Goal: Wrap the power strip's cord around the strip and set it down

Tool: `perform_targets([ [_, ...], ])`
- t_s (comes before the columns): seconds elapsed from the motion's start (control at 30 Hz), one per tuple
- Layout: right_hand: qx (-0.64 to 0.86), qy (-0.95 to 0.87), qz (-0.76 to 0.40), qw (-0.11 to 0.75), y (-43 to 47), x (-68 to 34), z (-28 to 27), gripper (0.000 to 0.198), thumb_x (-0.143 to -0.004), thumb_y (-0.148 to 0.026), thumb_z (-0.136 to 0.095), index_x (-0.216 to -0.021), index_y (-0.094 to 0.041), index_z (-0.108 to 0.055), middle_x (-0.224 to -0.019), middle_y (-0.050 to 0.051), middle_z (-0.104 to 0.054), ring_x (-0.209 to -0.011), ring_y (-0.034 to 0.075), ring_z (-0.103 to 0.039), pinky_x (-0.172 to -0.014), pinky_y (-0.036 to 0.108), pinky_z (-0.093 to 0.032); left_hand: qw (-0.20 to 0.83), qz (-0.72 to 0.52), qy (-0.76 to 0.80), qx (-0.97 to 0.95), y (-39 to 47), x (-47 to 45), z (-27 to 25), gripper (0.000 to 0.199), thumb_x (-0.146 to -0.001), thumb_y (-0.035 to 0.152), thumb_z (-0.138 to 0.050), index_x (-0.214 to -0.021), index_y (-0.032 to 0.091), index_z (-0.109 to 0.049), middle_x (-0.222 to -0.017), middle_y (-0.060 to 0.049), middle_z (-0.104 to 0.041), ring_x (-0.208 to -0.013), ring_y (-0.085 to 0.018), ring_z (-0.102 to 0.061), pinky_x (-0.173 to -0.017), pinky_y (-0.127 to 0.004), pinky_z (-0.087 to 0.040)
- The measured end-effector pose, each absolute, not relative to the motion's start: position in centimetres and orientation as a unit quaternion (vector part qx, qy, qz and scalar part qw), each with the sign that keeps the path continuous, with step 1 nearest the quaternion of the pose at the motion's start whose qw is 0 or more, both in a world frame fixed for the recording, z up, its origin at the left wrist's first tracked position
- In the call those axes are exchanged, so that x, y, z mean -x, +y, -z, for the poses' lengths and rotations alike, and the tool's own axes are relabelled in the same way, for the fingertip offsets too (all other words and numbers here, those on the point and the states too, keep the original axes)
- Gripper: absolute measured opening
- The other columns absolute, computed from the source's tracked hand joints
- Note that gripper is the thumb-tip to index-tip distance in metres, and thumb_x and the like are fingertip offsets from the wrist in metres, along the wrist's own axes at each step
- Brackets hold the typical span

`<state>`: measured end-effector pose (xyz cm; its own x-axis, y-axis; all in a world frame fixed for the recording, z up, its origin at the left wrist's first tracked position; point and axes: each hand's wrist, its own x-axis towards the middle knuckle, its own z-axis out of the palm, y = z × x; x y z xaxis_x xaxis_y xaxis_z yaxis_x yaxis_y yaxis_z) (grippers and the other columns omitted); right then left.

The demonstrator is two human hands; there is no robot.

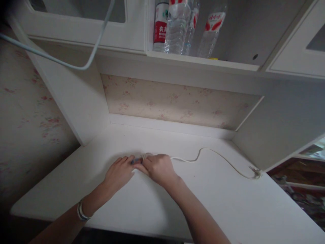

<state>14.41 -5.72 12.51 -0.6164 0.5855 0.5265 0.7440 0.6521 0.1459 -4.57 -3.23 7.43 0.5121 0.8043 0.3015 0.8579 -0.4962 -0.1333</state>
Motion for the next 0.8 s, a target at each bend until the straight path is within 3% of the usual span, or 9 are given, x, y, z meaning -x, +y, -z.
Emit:
perform_targets([
  [0.3, 0.481, -0.829, 0.138, 0.251, 0.1, -16.6, -12.8, 0.061, -0.096, -0.053, -0.034, -0.054, -0.016, -0.059, -0.053, 0.003, -0.060, -0.050, 0.010, -0.049, -0.054, 0.027, -0.019, 0.079, 0.081, -0.307, 0.945, -6.3, 4.7, -10.1, 0.051, -0.077, 0.024, -0.066, -0.124, 0.032, -0.047, -0.109, -0.003, -0.057, -0.096, -0.023, -0.056, -0.084, -0.037, -0.043],
  [0.53, 0.526, -0.810, 0.025, 0.258, 0.1, -15.2, -11.2, 0.069, -0.098, -0.052, -0.023, -0.050, -0.017, -0.057, -0.049, 0.003, -0.056, -0.046, 0.010, -0.046, -0.053, 0.026, -0.022, 0.045, 0.088, -0.270, 0.958, -7.3, 4.8, -11.3, 0.052, -0.075, 0.026, -0.069, -0.122, 0.031, -0.048, -0.106, -0.002, -0.057, -0.094, -0.023, -0.056, -0.084, -0.037, -0.045],
  [0.8, 0.513, -0.809, 0.012, 0.286, 0.0, -15.0, -12.1, 0.068, -0.096, -0.054, -0.024, -0.048, -0.017, -0.054, -0.047, 0.003, -0.054, -0.047, 0.010, -0.048, -0.053, 0.026, -0.023, 0.029, 0.097, -0.255, 0.962, -8.0, 4.6, -11.3, 0.045, -0.075, 0.029, -0.070, -0.115, 0.031, -0.051, -0.113, -0.003, -0.055, -0.097, -0.023, -0.055, -0.089, -0.039, -0.044],
])
